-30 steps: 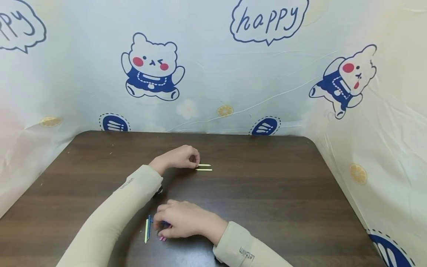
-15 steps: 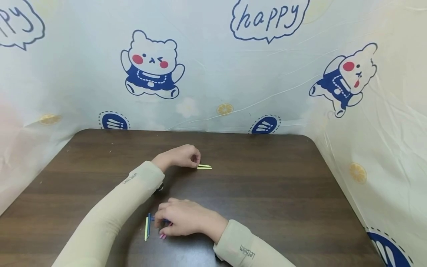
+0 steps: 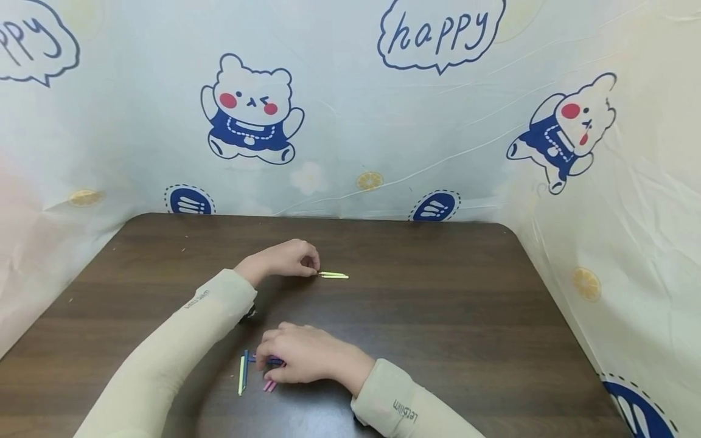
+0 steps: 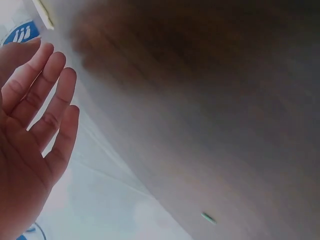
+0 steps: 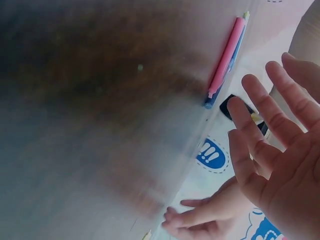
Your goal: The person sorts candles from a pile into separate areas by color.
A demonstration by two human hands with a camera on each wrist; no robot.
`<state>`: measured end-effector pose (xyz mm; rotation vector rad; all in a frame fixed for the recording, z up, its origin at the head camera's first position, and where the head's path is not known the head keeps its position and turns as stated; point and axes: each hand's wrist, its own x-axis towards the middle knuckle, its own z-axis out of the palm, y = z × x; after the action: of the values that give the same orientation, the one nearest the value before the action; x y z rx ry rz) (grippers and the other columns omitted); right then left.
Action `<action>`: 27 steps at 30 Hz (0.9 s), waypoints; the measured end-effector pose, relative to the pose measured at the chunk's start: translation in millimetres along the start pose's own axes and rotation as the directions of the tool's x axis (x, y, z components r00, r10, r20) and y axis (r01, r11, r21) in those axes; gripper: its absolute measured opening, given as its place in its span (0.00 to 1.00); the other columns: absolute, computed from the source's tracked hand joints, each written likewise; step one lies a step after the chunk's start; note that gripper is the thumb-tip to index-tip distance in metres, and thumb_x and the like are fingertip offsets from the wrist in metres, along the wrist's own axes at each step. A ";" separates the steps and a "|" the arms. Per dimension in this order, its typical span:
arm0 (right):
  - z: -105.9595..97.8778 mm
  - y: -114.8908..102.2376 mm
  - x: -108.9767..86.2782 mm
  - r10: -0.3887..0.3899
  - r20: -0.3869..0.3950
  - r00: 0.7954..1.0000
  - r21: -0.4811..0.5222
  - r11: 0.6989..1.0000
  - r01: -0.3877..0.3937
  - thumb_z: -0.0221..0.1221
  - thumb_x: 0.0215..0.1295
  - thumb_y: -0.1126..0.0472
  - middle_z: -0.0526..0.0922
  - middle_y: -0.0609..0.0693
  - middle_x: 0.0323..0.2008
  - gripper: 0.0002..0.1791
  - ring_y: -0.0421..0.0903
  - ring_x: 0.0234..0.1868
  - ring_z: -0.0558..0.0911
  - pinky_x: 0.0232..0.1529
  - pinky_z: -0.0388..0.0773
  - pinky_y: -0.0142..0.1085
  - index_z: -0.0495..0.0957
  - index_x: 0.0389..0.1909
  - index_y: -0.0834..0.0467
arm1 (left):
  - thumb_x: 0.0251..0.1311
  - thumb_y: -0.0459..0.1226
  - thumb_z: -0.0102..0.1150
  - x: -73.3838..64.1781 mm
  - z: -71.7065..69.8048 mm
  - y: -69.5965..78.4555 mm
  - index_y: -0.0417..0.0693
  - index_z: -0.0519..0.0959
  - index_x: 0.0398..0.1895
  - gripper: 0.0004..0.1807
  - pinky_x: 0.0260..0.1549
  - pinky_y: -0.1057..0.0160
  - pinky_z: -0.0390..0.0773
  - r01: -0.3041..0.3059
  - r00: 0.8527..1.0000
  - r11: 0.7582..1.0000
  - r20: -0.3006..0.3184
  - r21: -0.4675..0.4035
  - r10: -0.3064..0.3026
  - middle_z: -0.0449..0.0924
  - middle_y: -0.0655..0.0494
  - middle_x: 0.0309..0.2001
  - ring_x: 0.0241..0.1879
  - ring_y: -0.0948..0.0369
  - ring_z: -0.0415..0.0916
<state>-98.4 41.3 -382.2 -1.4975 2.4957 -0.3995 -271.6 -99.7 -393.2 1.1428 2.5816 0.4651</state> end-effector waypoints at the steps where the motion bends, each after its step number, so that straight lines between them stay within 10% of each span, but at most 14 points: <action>1: 0.0 0.7 0.3 0.003 -0.001 1.000 0.004 1.000 -0.003 0.61 0.67 0.50 0.80 0.32 0.46 0.08 0.32 0.49 0.73 0.45 0.72 0.25 0.83 0.45 0.41 | 0.63 0.35 0.59 -4.2 -1.0 -1.4 0.49 0.84 0.35 0.05 0.48 0.57 0.79 0.000 1.000 1.000 -0.011 0.004 0.000 0.84 0.58 0.37 0.41 0.60 0.79; 27: -3.6 7.2 31.4 -0.010 0.022 1.000 0.002 1.000 0.010 0.61 0.68 0.53 0.80 0.36 0.46 0.08 0.34 0.46 0.73 0.45 0.69 0.21 0.85 0.45 0.44 | 0.62 0.36 0.63 -89.8 -13.4 -16.2 0.46 0.85 0.42 0.08 0.48 0.53 0.82 0.110 0.977 0.990 -0.175 -0.093 -0.125 0.85 0.55 0.41 0.41 0.58 0.80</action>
<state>-120.1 17.2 -382.3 -1.5057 2.4718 -0.3851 -229.2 -179.9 -376.4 0.9538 2.7366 0.6695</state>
